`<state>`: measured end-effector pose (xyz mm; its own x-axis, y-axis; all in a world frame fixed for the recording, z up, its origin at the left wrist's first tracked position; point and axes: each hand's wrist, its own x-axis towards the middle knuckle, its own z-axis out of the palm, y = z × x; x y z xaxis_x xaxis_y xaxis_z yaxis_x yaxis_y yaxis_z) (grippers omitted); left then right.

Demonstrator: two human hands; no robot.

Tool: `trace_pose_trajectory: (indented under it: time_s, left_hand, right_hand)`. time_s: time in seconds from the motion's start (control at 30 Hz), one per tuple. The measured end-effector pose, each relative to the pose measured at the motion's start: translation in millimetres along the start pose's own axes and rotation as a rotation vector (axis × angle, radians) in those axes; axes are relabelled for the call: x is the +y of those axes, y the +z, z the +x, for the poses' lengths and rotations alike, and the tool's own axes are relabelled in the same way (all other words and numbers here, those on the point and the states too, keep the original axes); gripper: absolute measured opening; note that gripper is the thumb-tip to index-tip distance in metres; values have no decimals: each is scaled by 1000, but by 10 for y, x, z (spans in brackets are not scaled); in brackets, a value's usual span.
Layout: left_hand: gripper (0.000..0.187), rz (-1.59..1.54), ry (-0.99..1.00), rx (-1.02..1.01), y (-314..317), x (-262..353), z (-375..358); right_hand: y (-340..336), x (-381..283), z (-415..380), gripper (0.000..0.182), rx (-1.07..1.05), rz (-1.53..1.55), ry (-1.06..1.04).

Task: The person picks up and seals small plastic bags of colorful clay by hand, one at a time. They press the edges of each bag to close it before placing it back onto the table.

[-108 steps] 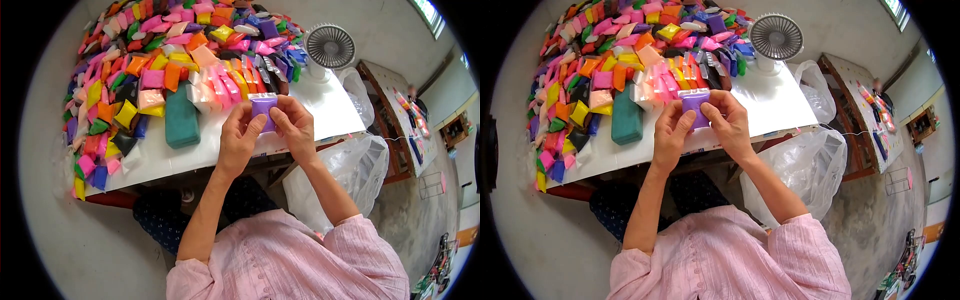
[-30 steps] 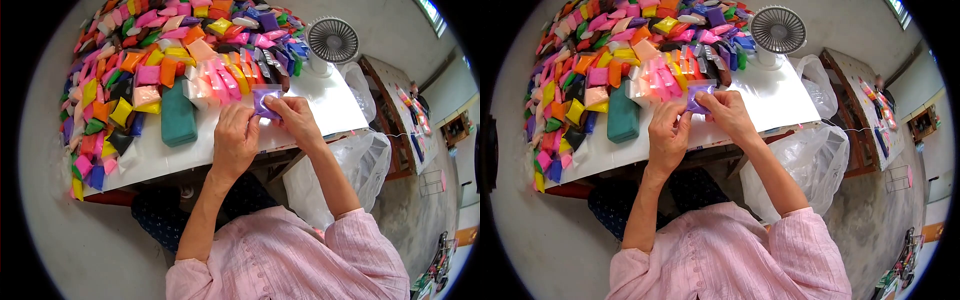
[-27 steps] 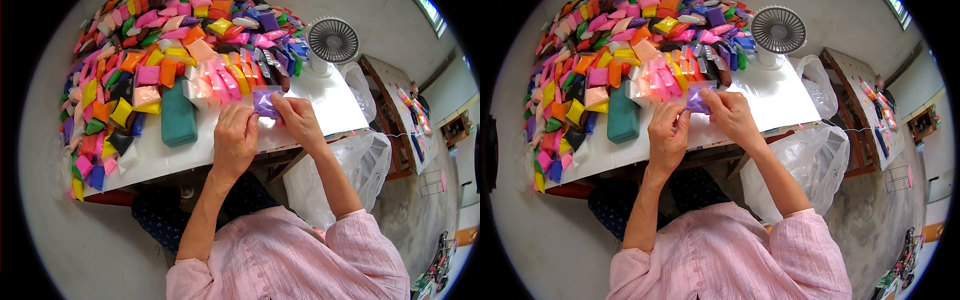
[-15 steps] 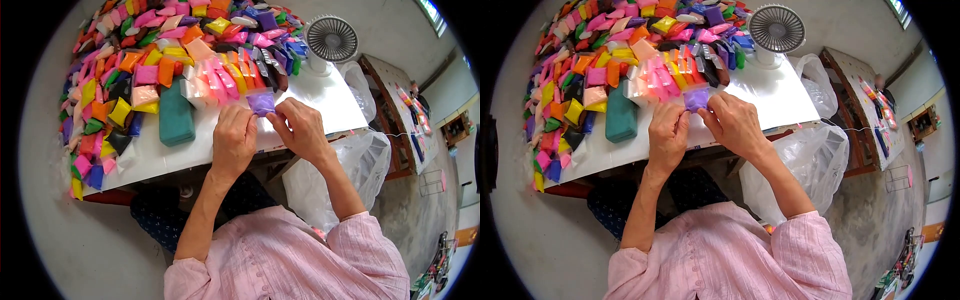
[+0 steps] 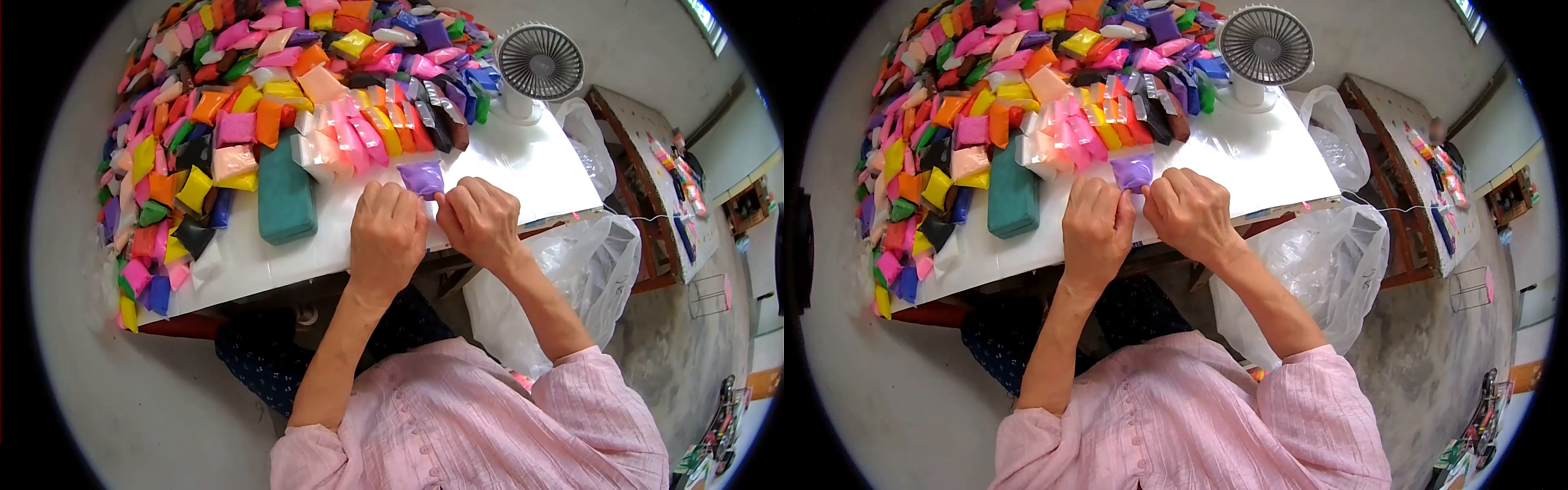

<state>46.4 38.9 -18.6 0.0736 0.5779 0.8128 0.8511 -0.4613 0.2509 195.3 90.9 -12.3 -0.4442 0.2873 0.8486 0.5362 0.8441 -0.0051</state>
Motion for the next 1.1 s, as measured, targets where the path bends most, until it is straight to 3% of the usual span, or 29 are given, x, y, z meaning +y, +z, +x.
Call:
trace_pose_trajectory:
  time_s: [0.3,0.43,0.5,0.53,0.63,0.8,0.9,1.0,1.1]
  left_hand:
    - [15,126,140,173,79,91,-30]
    - [15,104,209,237,64,84,-9]
    - [16,89,229,242,38,85,2]
    - [17,89,236,243,26,95,10]
    - [18,95,261,240,27,113,10]
    - [19,105,268,202,-1,141,21]
    - [18,65,177,167,-20,168,39]
    - [14,-33,-21,136,-14,174,63]
    - [13,-141,-156,102,53,75,18]
  right_hand:
    - [10,-24,-68,19,169,-21,-39]
    - [-58,-28,-100,9,142,276,231]
    - [-170,-6,-68,16,74,575,419]
    - [-270,-12,-20,30,8,797,621]
    - [-367,33,114,38,-154,1074,894]
    - [-375,25,150,19,-182,1269,1073]
    - [-447,51,143,20,-158,1132,967]
    - [-455,94,114,19,53,897,862]
    - [-459,368,129,18,57,189,565]
